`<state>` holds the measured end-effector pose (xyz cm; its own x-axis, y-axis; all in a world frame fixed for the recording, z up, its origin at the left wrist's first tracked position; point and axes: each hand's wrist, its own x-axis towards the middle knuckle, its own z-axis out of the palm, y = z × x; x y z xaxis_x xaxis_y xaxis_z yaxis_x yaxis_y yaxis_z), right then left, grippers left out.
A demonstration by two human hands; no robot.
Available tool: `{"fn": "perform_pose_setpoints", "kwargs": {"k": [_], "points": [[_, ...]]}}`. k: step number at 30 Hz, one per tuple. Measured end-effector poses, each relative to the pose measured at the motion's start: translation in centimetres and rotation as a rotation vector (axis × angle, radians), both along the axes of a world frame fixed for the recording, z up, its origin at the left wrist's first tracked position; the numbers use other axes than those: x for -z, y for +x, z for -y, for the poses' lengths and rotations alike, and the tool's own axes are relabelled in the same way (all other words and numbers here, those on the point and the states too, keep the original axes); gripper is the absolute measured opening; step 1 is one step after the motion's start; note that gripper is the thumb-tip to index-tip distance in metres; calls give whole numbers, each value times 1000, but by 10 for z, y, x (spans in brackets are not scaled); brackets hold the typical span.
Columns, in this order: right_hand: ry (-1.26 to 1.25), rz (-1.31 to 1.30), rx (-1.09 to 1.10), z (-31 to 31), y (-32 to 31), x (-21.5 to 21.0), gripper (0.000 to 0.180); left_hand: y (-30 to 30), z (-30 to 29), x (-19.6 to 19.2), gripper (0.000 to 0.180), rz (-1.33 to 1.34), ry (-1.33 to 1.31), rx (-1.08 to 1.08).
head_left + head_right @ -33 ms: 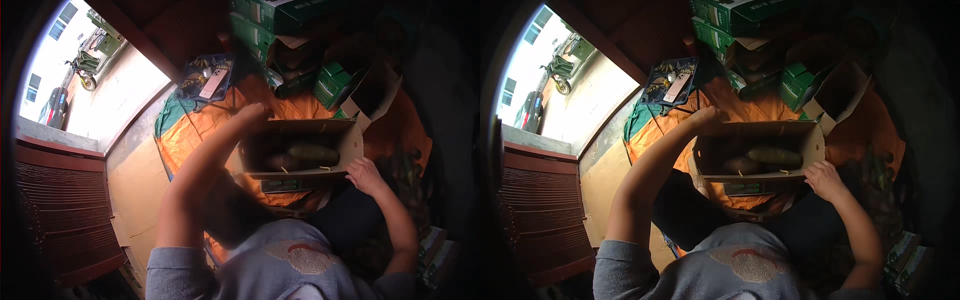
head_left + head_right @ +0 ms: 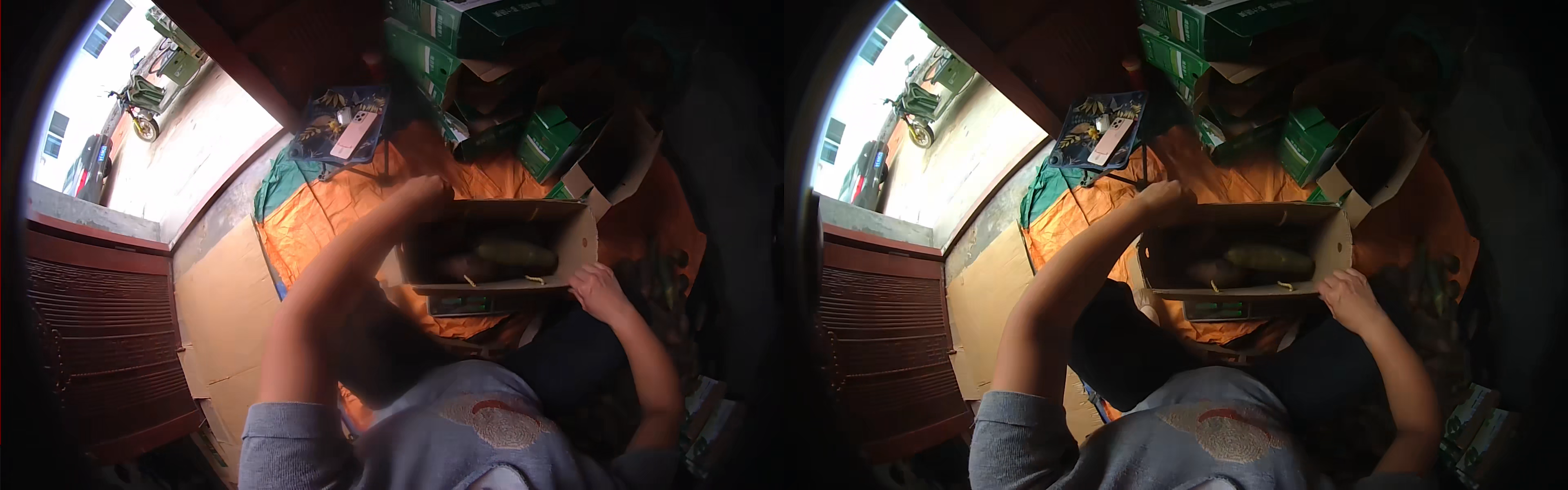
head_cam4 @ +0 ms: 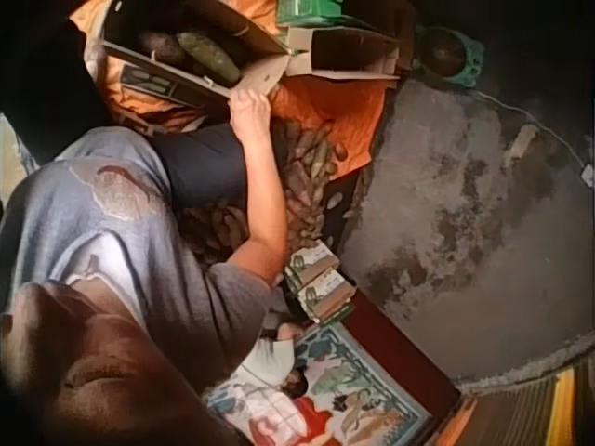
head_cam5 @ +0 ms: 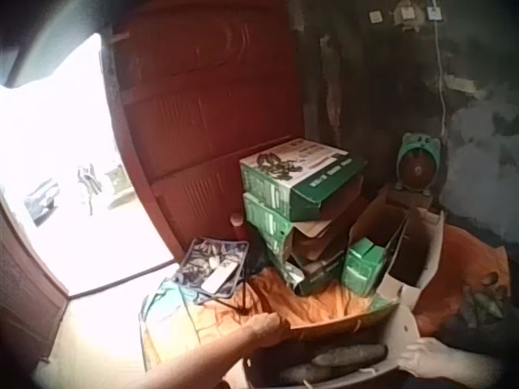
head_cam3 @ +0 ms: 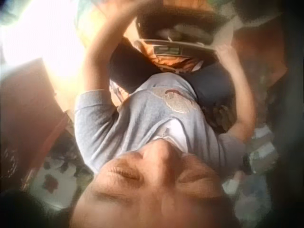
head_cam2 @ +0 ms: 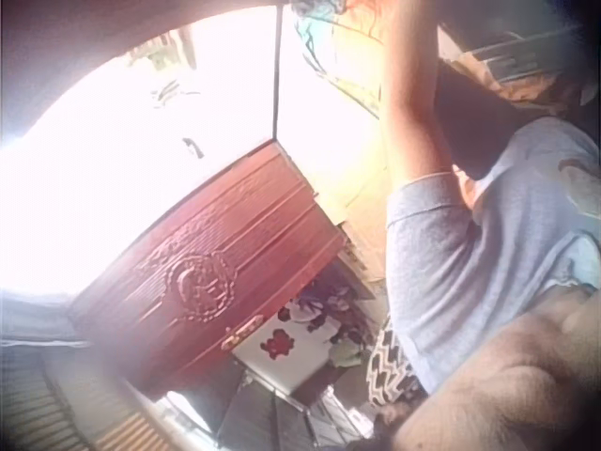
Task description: Packing and weighing sweet potatoes into cardboard boxes.
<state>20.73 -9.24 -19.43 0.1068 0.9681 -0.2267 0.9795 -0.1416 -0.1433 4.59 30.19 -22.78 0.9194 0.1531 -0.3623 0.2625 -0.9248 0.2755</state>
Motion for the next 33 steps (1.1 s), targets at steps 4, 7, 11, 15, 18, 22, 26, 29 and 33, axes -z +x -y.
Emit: {"fn": "perform_pose_setpoints", "kwargs": {"k": [4, 7, 11, 15, 18, 22, 26, 29, 33], "points": [[36, 30, -59, -15, 5, 23, 8, -7, -8, 32, 23, 114, 18, -5], [40, 24, -72, -40, 8, 18, 9, -13, -15, 20, 23, 93, -2, -24], [68, 57, -110, -83, -2, -11, 9, -23, -44, 11, 23, 67, 0, -58], [84, 108, -136, -130, -9, -56, 7, -34, -81, -31, 24, 30, 77, -72], [127, 142, -196, -173, -17, -85, 7, -55, -105, -82, 25, 70, 101, -146], [187, 193, -295, -232, -40, -127, 7, -102, -154, -110, 24, 177, 204, -257], [266, 269, -434, -289, -80, -158, 7, -192, -186, -130, 21, 336, 317, -317], [344, 297, -581, -323, -121, -161, 4, -272, -187, -134, 21, 338, 342, -392], [295, 182, -719, -357, -195, -127, 6, -388, -163, -125, 20, 242, 329, -598]]}}
